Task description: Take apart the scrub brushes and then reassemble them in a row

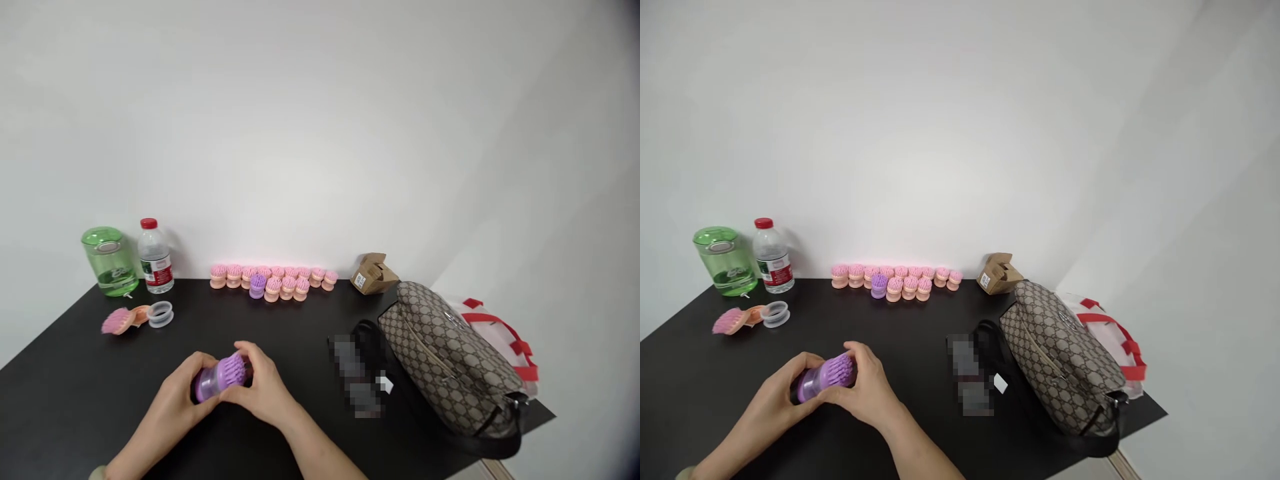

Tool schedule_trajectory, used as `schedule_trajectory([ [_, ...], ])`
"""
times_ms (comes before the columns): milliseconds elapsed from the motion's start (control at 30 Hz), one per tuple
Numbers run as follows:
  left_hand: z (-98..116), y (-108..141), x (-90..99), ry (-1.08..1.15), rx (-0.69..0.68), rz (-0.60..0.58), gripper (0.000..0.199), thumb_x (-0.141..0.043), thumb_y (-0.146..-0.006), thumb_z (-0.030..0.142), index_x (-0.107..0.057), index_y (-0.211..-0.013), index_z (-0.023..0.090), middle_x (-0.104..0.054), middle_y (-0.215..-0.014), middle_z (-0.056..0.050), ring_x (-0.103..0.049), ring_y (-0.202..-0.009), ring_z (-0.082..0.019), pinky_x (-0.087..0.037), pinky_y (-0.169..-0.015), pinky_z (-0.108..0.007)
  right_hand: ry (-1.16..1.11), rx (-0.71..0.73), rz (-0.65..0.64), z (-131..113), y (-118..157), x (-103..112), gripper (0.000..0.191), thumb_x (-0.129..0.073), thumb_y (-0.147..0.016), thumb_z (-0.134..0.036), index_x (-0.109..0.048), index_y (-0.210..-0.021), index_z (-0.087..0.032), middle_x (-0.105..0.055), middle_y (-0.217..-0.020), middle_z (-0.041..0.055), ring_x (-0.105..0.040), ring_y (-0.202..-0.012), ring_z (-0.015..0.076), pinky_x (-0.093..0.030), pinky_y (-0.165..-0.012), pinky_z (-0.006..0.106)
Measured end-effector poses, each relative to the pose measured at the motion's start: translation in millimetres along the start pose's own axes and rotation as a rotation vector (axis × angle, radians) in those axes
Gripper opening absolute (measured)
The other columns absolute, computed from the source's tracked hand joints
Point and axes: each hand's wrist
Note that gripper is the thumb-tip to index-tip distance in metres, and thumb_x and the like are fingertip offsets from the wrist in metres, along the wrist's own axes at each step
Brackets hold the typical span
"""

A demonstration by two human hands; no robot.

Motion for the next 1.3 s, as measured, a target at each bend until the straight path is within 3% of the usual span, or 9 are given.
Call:
schedule_trajectory([
  [133,-5,0,-4.6,-0.076,-0.080,0.031,0.022,-0.070,-0.079,0.038,-0.061,-0.093,0.024,-0.069,-0.089,0.000,-0.067,-0.076,-0.019,-0.053,-0.069,-0.025,0.069,0.075,-0.006,0,1,0,0.038,-0.082,-0.069,-0.015,-0.070,-0.103,-0.025,-0.070,-0.100,0.0002,-0.067,-0.095,0.0210,-0.052,-0.088,0.035],
  [333,-10,-2,-4.3,-0.080,-0.023,0.053,0.025,-0.072,-0.075,0.038,-0.060,-0.093,0.024,-0.069,-0.088,0.000,-0.066,-0.075,-0.020,-0.053,-0.068,-0.026,-0.091,-0.064,-0.032,11,-1,-6,0.091,-0.090,-0.058,-0.023,-0.048,-0.140,-0.026,-0.058,-0.135,0.0092,-0.058,-0.121,0.0267,-0.051,-0.093,0.038],
  [500,-3,-2,-5.9,-0.030,0.018,0.005,0.025,-0.073,-0.076,0.041,-0.062,-0.091,0.024,-0.069,-0.088,-0.001,-0.066,-0.077,-0.022,-0.052,-0.070,-0.027,-0.023,-0.037,0.001,12,-2,-8,0.049,-0.086,-0.063,-0.017,-0.068,-0.107,-0.027,-0.070,-0.101,-0.0013,-0.066,-0.097,0.0218,-0.051,-0.089,0.036],
  [600,1,-3,-4.1,0.044,0.092,-0.037,0.026,-0.077,-0.071,0.040,-0.064,-0.087,0.024,-0.069,-0.080,0.002,-0.065,-0.070,-0.022,-0.050,-0.065,-0.027,-0.064,0.068,-0.033,9,-1,-6,0.065,-0.087,-0.058,-0.011,-0.063,-0.116,-0.030,-0.066,-0.119,0.0000,-0.064,-0.109,0.0230,-0.049,-0.095,0.037],
  [700,2,-3,-3.4,0.091,0.104,-0.027,0.027,-0.077,-0.069,0.037,-0.066,-0.089,0.024,-0.071,-0.083,0.001,-0.065,-0.072,-0.022,-0.051,-0.067,-0.027,-0.087,-0.100,-0.027,9,0,-6,0.082,-0.092,-0.054,-0.023,-0.056,-0.128,-0.028,-0.064,-0.120,0.0033,-0.063,-0.110,0.0256,-0.050,-0.093,0.039],
  [800,1,-3,-4.5,0.132,0.108,-0.022,0.032,-0.077,-0.068,0.036,-0.066,-0.096,0.024,-0.071,-0.095,-0.002,-0.067,-0.085,-0.025,-0.052,-0.078,-0.030,-0.032,-0.183,-0.005,7,-1,-5,0.070,-0.091,-0.055,-0.024,-0.062,-0.118,-0.028,-0.067,-0.104,-0.0003,-0.065,-0.098,0.0237,-0.051,-0.086,0.037],
  [1000,7,-1,2.6,0.455,0.259,-0.221,0.052,-0.078,-0.071,0.049,-0.059,-0.111,0.022,-0.068,-0.091,-0.003,-0.063,-0.083,-0.024,-0.050,-0.070,-0.029,-0.171,0.072,-0.092,4,1,0,0.066,-0.092,-0.056,-0.019,-0.063,-0.115,-0.028,-0.067,-0.109,-0.0015,-0.064,-0.097,0.0194,-0.050,-0.086,0.032],
  [1167,17,1,9.2,0.602,0.306,-0.295,0.044,-0.075,-0.078,0.050,-0.057,-0.105,0.020,-0.066,-0.090,-0.003,-0.058,-0.079,-0.018,-0.044,-0.067,-0.025,-0.219,-0.100,-0.073,15,0,-5,0.063,-0.092,-0.059,-0.034,-0.063,-0.115,-0.028,-0.068,-0.102,-0.0014,-0.066,-0.088,0.0180,-0.052,-0.076,0.030],
  [1300,14,4,12.0,0.734,0.357,-0.353,0.047,-0.078,-0.075,0.052,-0.059,-0.104,0.020,-0.065,-0.088,-0.002,-0.059,-0.080,-0.018,-0.046,-0.068,-0.025,-0.315,-0.020,-0.169,13,0,-2,0.066,-0.093,-0.055,-0.038,-0.064,-0.113,-0.026,-0.069,-0.099,-0.0020,-0.066,-0.087,0.0179,-0.052,-0.077,0.029],
])
Point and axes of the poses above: each hand's wrist, its own y-axis away from the middle knuckle, its own x-axis out of the back of the hand, z = x × y
